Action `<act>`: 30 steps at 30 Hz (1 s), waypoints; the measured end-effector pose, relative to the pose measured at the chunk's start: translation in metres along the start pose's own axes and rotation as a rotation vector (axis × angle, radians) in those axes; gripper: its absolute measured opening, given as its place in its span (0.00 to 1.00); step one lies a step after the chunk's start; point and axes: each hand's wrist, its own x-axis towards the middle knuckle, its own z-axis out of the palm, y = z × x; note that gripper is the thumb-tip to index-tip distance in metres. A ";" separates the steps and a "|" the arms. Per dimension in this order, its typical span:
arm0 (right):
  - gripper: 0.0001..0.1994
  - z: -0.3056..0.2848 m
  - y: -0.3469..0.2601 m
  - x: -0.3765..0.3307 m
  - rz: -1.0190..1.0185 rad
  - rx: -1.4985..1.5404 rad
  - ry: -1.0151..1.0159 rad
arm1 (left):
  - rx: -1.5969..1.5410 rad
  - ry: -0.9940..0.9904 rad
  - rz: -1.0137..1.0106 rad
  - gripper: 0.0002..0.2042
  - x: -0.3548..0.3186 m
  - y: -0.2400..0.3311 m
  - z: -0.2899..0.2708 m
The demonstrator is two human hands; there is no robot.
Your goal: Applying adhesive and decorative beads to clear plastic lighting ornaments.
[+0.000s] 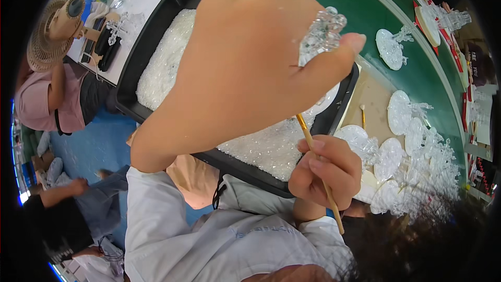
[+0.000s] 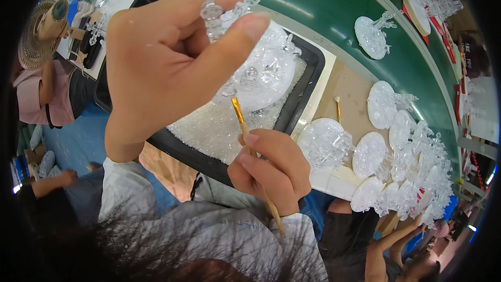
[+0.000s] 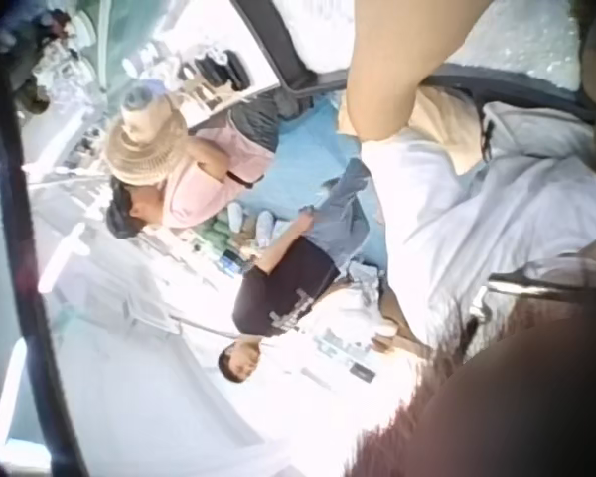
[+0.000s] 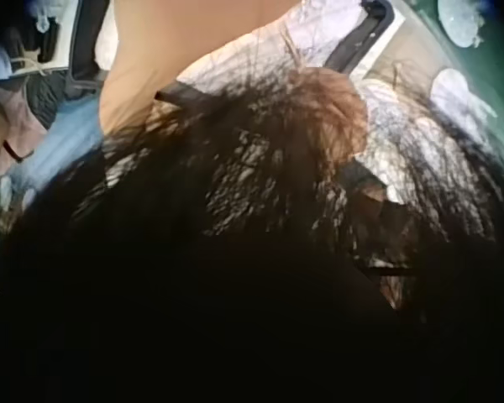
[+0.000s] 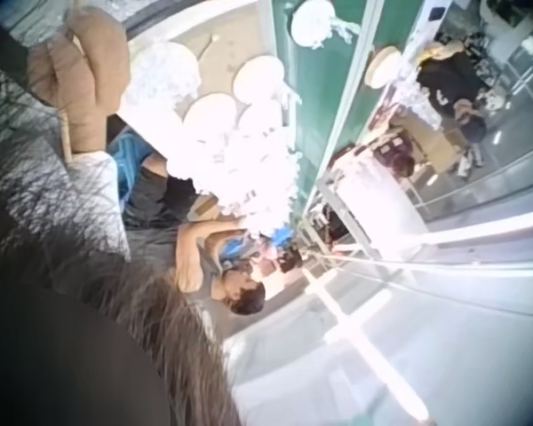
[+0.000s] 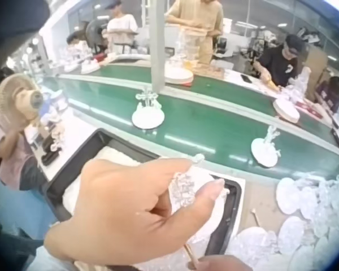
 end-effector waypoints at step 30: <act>0.11 -0.013 -0.005 -0.012 0.114 -0.006 0.082 | -0.136 -0.022 -0.368 0.10 0.003 0.017 0.000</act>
